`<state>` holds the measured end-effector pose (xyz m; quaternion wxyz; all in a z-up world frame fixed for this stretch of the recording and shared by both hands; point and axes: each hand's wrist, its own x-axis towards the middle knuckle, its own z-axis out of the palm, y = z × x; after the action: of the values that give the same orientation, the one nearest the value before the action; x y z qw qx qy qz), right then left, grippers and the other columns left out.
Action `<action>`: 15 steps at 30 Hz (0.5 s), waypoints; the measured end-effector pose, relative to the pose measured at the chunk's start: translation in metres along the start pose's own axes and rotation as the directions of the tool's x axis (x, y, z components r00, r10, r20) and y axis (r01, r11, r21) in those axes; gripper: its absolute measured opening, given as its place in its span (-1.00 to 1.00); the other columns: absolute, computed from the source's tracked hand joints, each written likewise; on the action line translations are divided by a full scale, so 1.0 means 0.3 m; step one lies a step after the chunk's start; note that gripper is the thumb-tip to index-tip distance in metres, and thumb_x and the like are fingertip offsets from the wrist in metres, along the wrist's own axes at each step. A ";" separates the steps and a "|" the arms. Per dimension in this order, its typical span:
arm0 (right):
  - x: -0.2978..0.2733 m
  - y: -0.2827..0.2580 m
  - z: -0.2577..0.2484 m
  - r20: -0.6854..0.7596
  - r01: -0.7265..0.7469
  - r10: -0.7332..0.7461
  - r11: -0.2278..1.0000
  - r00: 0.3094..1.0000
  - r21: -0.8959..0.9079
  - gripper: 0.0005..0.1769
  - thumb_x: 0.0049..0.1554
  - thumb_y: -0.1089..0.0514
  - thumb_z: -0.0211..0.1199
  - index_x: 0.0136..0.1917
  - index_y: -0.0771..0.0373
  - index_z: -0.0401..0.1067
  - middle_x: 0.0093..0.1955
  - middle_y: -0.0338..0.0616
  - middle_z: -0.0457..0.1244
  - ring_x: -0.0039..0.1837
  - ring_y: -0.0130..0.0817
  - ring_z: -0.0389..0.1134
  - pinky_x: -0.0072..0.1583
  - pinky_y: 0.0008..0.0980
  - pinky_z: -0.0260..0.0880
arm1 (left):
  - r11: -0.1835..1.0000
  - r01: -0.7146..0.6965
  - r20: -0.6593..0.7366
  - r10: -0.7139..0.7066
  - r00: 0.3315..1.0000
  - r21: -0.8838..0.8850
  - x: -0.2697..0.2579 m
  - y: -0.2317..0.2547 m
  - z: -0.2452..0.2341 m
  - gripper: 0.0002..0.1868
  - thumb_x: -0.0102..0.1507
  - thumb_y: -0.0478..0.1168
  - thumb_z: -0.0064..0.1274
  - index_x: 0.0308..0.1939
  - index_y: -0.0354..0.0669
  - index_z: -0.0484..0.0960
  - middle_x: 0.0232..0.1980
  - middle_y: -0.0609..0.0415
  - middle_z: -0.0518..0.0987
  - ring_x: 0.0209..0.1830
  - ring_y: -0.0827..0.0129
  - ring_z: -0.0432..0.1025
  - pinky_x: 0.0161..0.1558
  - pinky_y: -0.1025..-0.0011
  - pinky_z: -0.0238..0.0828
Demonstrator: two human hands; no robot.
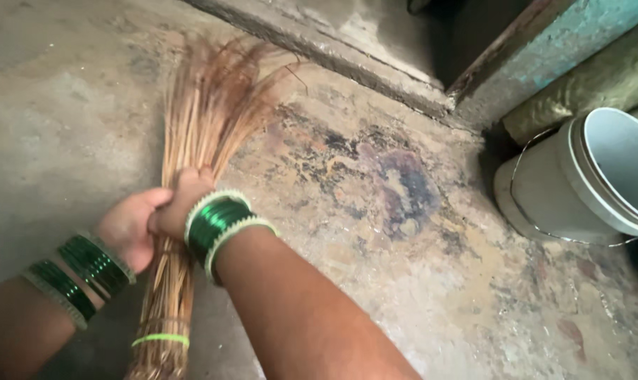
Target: The person assembles a bundle of broom sticks by hand, aligning the ends and wrapping a cord around the handle section to secure them.
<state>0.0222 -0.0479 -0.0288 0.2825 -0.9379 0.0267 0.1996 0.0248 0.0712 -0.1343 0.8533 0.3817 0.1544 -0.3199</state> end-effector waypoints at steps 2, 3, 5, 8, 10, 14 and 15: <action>0.029 -0.009 -0.022 -0.023 0.069 -0.069 0.997 0.997 -0.018 0.00 -0.26 -0.10 0.50 0.39 0.28 0.28 0.48 0.28 0.06 0.44 0.16 0.22 0.36 -0.13 0.33 | 1.000 0.002 0.018 -0.002 1.000 -0.006 -0.011 0.057 0.010 -0.64 0.35 -0.07 -0.19 0.05 -0.21 0.54 -0.09 -0.04 0.67 -0.11 0.22 0.54 0.00 0.14 0.48; 0.045 -0.016 -0.038 -0.038 0.105 -0.106 0.994 0.994 -0.030 -0.01 -0.28 -0.10 0.49 0.37 0.29 0.30 0.43 0.26 0.12 0.43 0.13 0.25 0.35 -0.15 0.34 | 0.999 -0.029 -0.009 0.029 1.000 0.018 -0.012 0.080 0.023 -0.67 0.38 -0.08 -0.17 0.07 -0.20 0.53 -0.09 -0.03 0.64 -0.12 0.22 0.52 0.00 0.13 0.47; 0.074 -0.039 -0.067 -0.052 0.163 -0.165 0.986 0.985 -0.048 0.00 -0.32 -0.08 0.52 0.33 0.34 0.30 0.38 0.24 0.16 0.42 0.10 0.24 0.36 -0.19 0.34 | 0.994 -0.091 -0.056 0.095 0.994 0.067 -0.021 0.123 0.061 -0.71 0.44 -0.09 -0.13 0.10 -0.18 0.51 -0.09 -0.01 0.57 -0.14 0.22 0.48 0.00 0.12 0.45; 0.087 -0.061 -0.104 -0.131 0.271 -0.270 0.962 0.954 -0.004 -0.09 -0.32 -0.04 0.49 0.26 0.37 0.34 0.34 0.21 0.20 0.42 0.06 0.25 0.37 -0.22 0.33 | 0.988 -0.157 0.093 0.155 0.983 0.007 -0.072 0.192 0.150 -0.68 0.40 -0.16 -0.14 0.13 -0.24 0.53 0.04 -0.01 0.63 -0.03 0.26 0.54 0.08 0.17 0.49; 0.074 -0.076 -0.121 -0.181 0.335 -0.324 0.942 0.929 0.032 -0.11 -0.33 -0.02 0.47 0.23 0.38 0.34 0.35 0.20 0.20 0.42 0.06 0.25 0.37 -0.23 0.32 | 0.983 -0.180 0.043 0.179 0.983 0.017 -0.129 0.226 0.205 -0.67 0.39 -0.12 -0.15 0.14 -0.19 0.53 0.04 0.03 0.64 -0.03 0.27 0.55 0.08 0.17 0.50; 0.022 -0.088 -0.149 -0.229 0.374 -0.355 0.926 0.906 0.046 -0.04 -0.35 -0.01 0.50 0.27 0.39 0.28 0.38 0.25 0.14 0.44 0.10 0.19 0.38 -0.21 0.28 | 0.978 -0.206 0.043 0.204 0.978 0.045 -0.205 0.238 0.266 -0.65 0.39 -0.10 -0.14 0.17 -0.18 0.53 0.06 0.04 0.65 -0.01 0.27 0.54 0.08 0.16 0.48; 0.008 -0.089 -0.154 -0.241 0.376 -0.356 0.926 0.903 0.041 -0.02 -0.35 0.00 0.51 0.29 0.40 0.27 0.39 0.27 0.12 0.45 0.11 0.18 0.39 -0.21 0.27 | 0.980 -0.197 0.072 0.193 0.978 0.040 -0.214 0.232 0.274 -0.65 0.38 -0.10 -0.14 0.16 -0.18 0.52 0.05 0.03 0.65 -0.02 0.26 0.54 0.07 0.16 0.49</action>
<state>0.0452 -0.0504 0.0193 0.3502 -0.9297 -0.1091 0.0323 0.0248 0.0721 -0.0089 0.8760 0.4041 0.0798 -0.2509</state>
